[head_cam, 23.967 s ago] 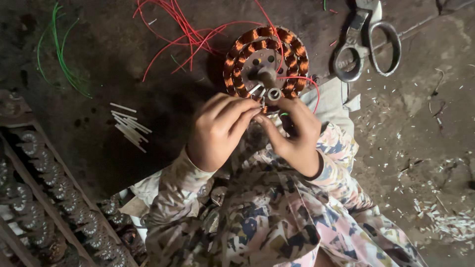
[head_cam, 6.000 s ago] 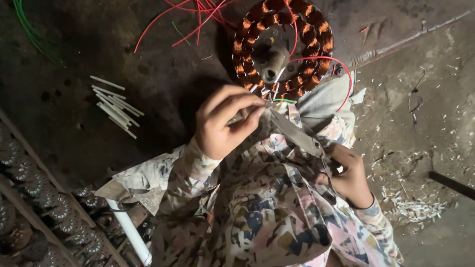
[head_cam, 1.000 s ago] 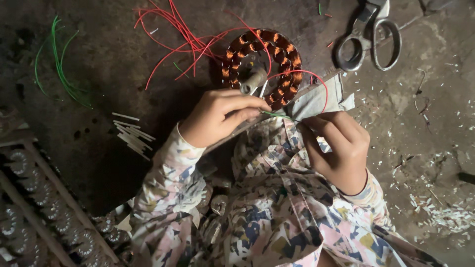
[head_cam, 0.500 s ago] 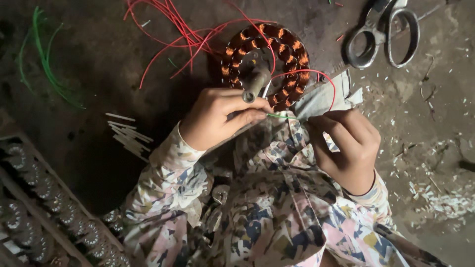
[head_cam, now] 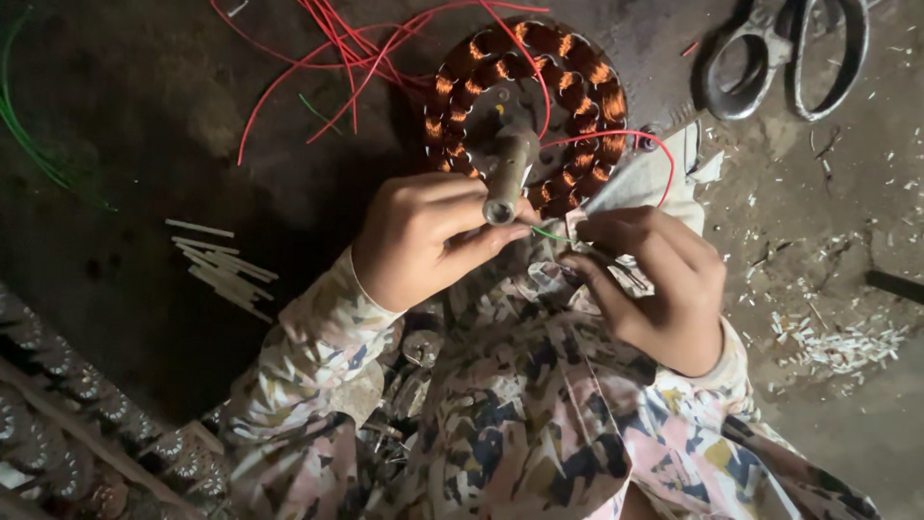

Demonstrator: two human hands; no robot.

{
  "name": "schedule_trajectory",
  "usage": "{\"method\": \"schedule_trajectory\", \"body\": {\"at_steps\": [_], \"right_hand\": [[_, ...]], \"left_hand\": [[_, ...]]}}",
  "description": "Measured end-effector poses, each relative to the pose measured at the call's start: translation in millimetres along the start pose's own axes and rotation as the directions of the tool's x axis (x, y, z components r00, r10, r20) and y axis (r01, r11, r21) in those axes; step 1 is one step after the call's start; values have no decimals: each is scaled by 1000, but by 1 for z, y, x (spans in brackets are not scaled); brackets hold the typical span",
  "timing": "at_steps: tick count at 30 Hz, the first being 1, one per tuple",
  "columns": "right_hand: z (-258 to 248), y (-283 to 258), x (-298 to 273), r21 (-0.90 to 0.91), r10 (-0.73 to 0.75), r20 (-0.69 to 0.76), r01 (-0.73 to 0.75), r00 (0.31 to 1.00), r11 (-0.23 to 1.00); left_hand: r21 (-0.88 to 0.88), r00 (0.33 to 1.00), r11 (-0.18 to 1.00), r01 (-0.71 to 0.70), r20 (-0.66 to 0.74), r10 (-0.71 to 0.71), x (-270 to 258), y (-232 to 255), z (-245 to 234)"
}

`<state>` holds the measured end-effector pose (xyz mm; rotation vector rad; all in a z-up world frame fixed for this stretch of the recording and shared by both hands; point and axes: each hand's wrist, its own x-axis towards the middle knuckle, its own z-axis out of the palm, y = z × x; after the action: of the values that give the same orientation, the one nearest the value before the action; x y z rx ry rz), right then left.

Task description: The person inserts white plastic tubes into slots of a copper-wound stator, then twists and secures red and green wires around the central shaft. Shears are used to trim excess wire. The work is performed on a cluttered metal workbench with multiple stators and loose wires visible.

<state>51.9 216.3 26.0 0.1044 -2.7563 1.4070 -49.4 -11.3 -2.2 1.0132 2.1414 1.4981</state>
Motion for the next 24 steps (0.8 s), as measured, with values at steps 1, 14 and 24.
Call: {"method": "schedule_trajectory", "body": {"at_steps": [1, 14, 24], "right_hand": [[-3, -2, 1, 32, 9, 1, -9, 1000, 999], [17, 0, 3, -33, -75, -23, 74, 997, 997], [26, -9, -2, -77, 101, -27, -103, 994, 992]], "left_hand": [[-2, 1000, 1000, 13, 4, -13, 1, 0, -1], [83, 995, 997, -13, -99, 21, -5, -3, 8], [35, 990, 998, -57, -127, 61, -7, -5, 12]]}}
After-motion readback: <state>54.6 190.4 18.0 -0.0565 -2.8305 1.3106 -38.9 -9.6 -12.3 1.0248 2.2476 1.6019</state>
